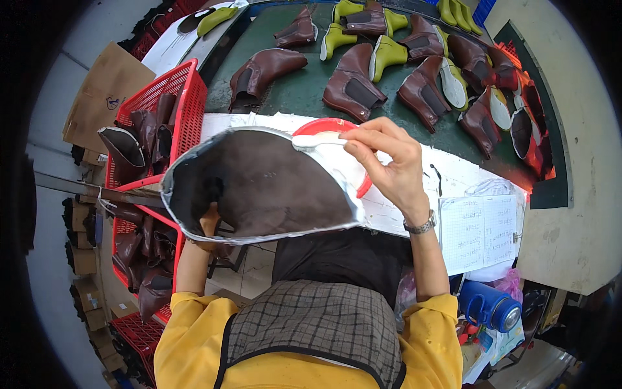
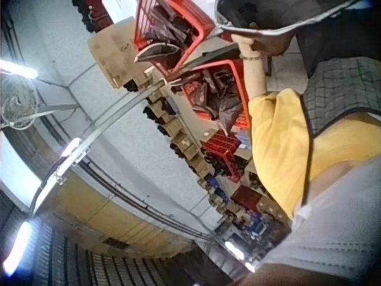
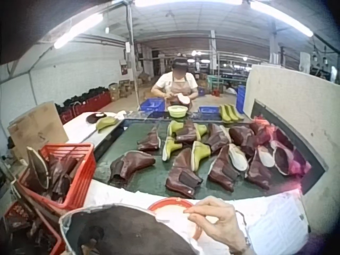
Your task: The worker is applying white glue to the edges of leather boot uppers using a small brush/applicator, then placing them on a drying rack.
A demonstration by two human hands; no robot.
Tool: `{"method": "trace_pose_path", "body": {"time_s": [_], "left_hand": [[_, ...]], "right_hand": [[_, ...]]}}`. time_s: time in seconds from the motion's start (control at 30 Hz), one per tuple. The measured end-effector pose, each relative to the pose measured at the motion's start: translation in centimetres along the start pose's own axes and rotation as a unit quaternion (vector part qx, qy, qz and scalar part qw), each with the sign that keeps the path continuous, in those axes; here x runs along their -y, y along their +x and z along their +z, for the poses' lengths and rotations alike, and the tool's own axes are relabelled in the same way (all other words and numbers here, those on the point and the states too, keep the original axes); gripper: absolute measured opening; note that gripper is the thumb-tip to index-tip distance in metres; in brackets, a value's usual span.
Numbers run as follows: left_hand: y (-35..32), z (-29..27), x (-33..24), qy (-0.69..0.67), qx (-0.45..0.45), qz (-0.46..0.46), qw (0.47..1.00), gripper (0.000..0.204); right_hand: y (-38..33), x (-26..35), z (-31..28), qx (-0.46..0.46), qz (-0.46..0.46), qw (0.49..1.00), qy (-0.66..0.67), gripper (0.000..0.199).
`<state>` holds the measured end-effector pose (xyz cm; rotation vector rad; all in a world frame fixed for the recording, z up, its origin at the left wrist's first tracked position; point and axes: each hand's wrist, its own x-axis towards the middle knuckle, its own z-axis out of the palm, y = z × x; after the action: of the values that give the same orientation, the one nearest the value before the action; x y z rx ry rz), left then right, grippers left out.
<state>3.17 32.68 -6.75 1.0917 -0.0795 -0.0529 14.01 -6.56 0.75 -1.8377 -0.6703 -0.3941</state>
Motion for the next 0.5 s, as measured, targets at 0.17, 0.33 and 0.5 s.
{"method": "trace_pose_path", "body": {"time_s": [0.17,0.33,0.5], "left_hand": [[1.7,3.8,0.8,0.050,0.083,-0.022,0.995,0.133],[2.3,6.8,1.9,0.088,0.144,-0.044,0.985,0.133],[2.0,6.5,1.2,0.108,0.137,-0.035,0.984,0.133]], "right_hand": [[3.3,0.6,-0.2,0.056,-0.087,0.994,-0.046,0.013],[6.3,1.3,0.9,0.147,-0.194,0.968,-0.068,0.016],[6.4,0.2,1.5,0.125,-0.197,0.972,-0.027,0.017]]}}
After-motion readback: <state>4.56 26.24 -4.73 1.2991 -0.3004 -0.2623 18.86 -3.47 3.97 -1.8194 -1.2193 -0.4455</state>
